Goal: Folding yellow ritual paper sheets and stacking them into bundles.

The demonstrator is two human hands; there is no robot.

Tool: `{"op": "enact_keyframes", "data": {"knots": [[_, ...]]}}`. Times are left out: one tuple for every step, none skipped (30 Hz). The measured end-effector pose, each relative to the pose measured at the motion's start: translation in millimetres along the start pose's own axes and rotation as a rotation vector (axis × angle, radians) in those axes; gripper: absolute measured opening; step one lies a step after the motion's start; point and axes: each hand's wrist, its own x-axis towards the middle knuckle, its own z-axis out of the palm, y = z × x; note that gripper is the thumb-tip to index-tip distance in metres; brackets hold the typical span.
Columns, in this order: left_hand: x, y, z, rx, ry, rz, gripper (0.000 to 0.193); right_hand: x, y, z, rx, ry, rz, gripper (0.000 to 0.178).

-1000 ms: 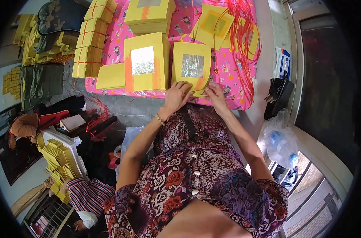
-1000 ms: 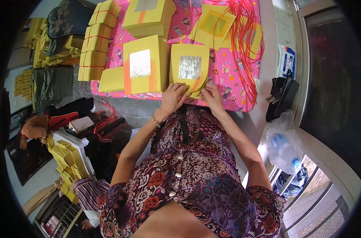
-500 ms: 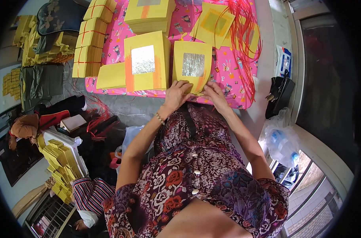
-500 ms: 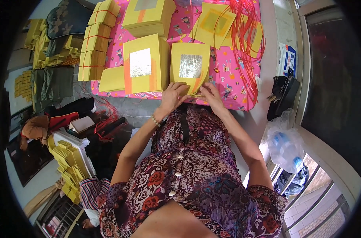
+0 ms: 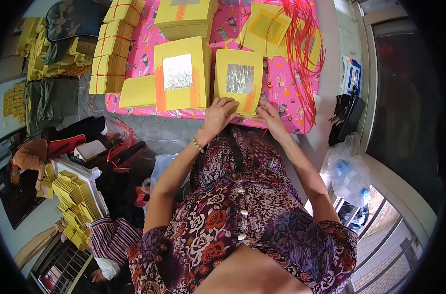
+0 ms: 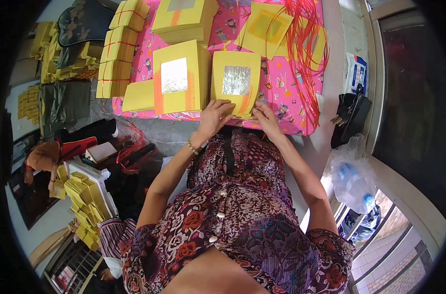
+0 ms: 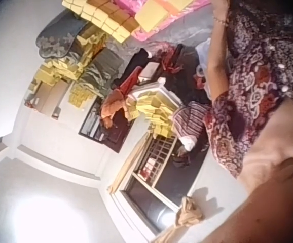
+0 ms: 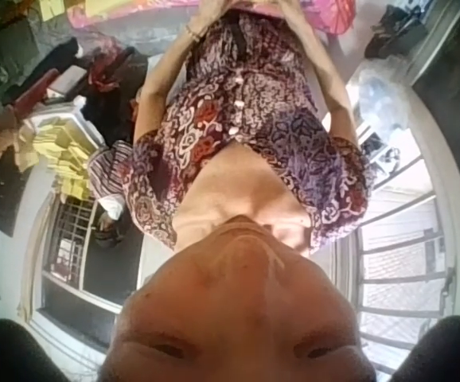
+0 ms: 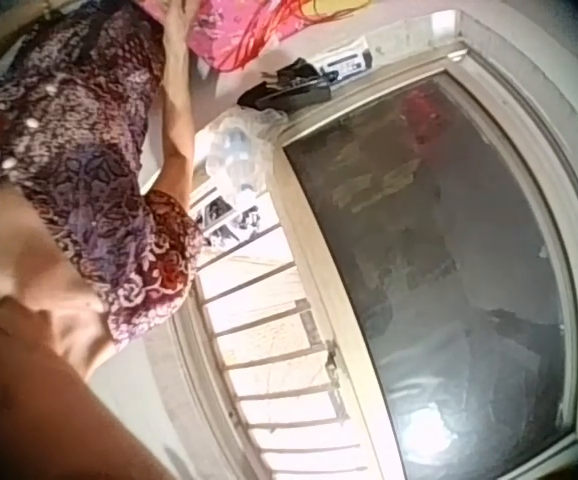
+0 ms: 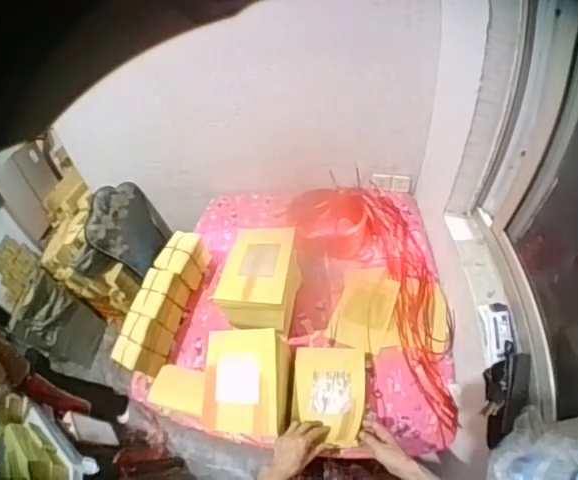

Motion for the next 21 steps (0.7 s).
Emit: {"op": "enact_keyframes", "data": {"knots": [[0,1,0,0.000,-0.004,-0.004,0.038,-1,0,0,-0.001,-0.002,0.000,0.036],[0,2,0,0.000,-0.008,-0.009,0.038,-2,-1,-1,-0.011,0.004,0.004,0.037],[-1,3,0,0.001,-0.007,-0.010,0.038,-3,-1,-1,-0.022,0.010,0.009,0.038],[-1,2,0,-0.001,-0.004,-0.013,0.038,-4,-3,1,-0.022,0.008,0.008,0.038],[-1,1,0,-0.003,-0.001,-0.016,0.038,-5,-7,3,-0.033,-0.028,-0.015,0.041],[-1,0,-1,-0.002,0.000,-0.017,0.038,-6,-9,5,-0.044,-0.065,-0.038,0.045],[-1,1,-1,-0.003,0.001,-0.016,0.038,-7,-8,4,-0.045,-0.065,-0.037,0.045],[-2,2,0,-0.005,0.002,-0.016,0.038,-8,-7,3,-0.076,-0.072,-0.040,0.048],[-2,3,0,-0.006,0.002,-0.017,0.038,-9,-7,3,-0.107,-0.079,-0.042,0.051],[-1,2,0,-0.003,0.002,-0.018,0.038,-7,-6,3,-0.106,-0.078,-0.044,0.051],[0,0,-1,-0.001,0.001,-0.019,0.038,-6,-6,4,-0.111,-0.076,-0.036,0.052],[0,-1,-2,0.000,0.000,-0.018,0.038,-4,-5,4,-0.116,-0.074,-0.029,0.053],[-1,-1,-2,-0.004,-0.002,-0.022,0.037,-5,-6,4,-0.117,-0.075,-0.028,0.053],[-1,0,-2,-0.007,-0.003,-0.026,0.037,-6,-6,4,-0.116,-0.087,-0.028,0.053],[-1,0,-2,-0.008,-0.003,-0.027,0.037,-7,-7,4,-0.115,-0.099,-0.028,0.053],[-1,0,-1,-0.006,0.004,-0.021,0.036,-7,-5,3,-0.115,-0.099,-0.029,0.053],[-1,0,-1,-0.004,0.011,-0.015,0.036,-7,-3,1,-0.100,-0.108,-0.048,0.054],[-1,-1,-1,-0.004,0.010,-0.014,0.036,-7,-1,0,-0.085,-0.117,-0.066,0.054],[-1,-1,-1,-0.005,0.012,-0.012,0.036,-6,0,0,-0.084,-0.116,-0.068,0.054],[0,-1,-2,-0.005,0.013,-0.011,0.036,-5,1,-1,-0.075,-0.115,-0.071,0.054],[0,-1,-2,-0.005,0.011,-0.009,0.036,-4,2,-1,-0.066,-0.115,-0.073,0.054]]}}
